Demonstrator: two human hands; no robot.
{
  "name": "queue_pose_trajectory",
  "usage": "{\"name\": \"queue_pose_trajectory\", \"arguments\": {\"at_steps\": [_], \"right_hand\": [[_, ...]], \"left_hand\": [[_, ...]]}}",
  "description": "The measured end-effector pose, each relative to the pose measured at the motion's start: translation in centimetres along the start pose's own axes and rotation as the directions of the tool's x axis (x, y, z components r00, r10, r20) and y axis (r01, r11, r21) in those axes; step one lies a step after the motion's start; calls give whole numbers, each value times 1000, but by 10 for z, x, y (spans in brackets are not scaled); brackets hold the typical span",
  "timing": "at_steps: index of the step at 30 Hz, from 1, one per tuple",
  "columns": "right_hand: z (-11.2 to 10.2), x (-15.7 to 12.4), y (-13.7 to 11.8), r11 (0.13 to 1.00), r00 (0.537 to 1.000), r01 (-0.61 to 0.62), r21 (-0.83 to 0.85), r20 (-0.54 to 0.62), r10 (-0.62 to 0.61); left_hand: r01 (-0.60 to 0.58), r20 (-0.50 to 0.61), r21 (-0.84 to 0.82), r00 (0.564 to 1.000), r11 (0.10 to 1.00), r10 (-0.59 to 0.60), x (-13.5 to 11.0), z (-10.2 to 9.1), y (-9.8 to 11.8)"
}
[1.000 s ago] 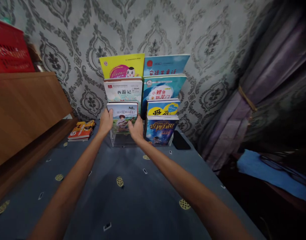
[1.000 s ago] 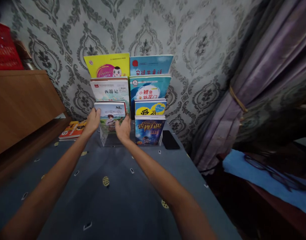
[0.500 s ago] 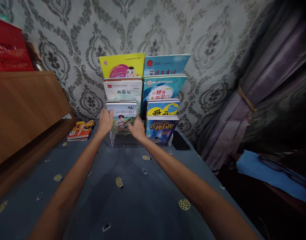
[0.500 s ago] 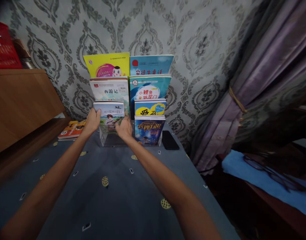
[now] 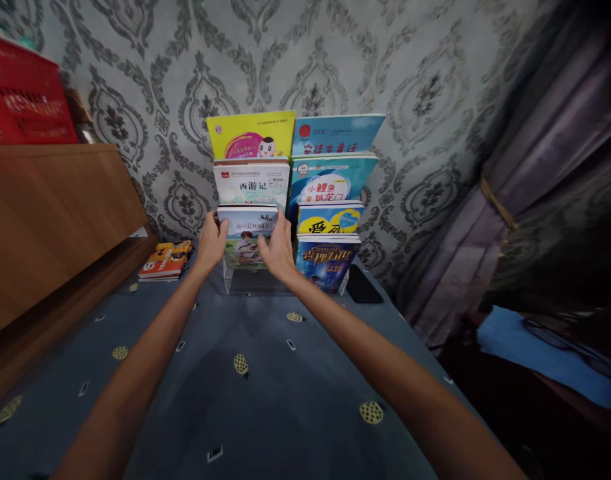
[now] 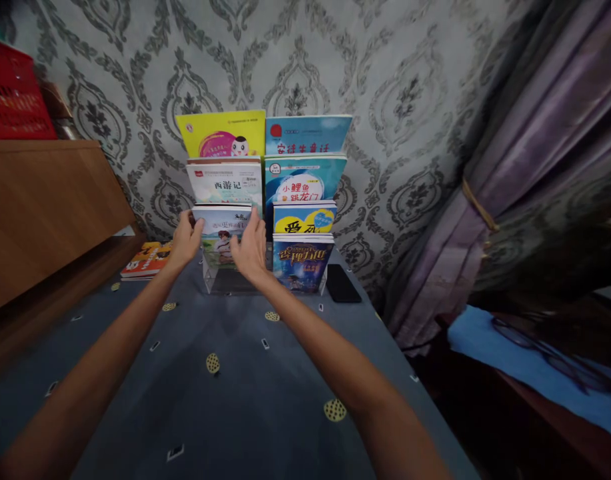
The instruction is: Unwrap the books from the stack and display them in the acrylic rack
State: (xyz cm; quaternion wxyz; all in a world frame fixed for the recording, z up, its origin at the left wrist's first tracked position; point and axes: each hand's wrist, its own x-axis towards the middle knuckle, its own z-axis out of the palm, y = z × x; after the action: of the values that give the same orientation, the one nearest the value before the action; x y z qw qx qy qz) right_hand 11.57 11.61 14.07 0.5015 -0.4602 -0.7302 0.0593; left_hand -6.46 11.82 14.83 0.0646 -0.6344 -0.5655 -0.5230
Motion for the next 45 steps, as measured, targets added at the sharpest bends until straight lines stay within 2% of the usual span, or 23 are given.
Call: {"name": "queue_pose_trajectory", "arguments": {"at_steps": [3,6,21,30,40,45], "right_hand": [[-7,9,-9,992,995,98,-74,6,-97],[-9,18,-12,985,992,120,-122,54,-114],[-7,19,-12,974,991,128,-189,48,-121],[-2,20,-9,974,991,137,-178,15,-137],[-4,17,-11,968,989,148,-204,15,-148],[-10,21,-11,963,987,158,-217,56,-149]], "left_hand": [[-10,-29,-16,1000,1000,10,3,-4,5],[-16,-44,-3,999,1000,16,7,-5,8],[-24,-64,-4,998,1000,24,15,-1,2],[19,-70,6,997,1000,-18,15,-1,1],[39,-62,41,997,998,-36,14,-4,7],[11,-36,72,999,997,-9,12,-9,12]]}}
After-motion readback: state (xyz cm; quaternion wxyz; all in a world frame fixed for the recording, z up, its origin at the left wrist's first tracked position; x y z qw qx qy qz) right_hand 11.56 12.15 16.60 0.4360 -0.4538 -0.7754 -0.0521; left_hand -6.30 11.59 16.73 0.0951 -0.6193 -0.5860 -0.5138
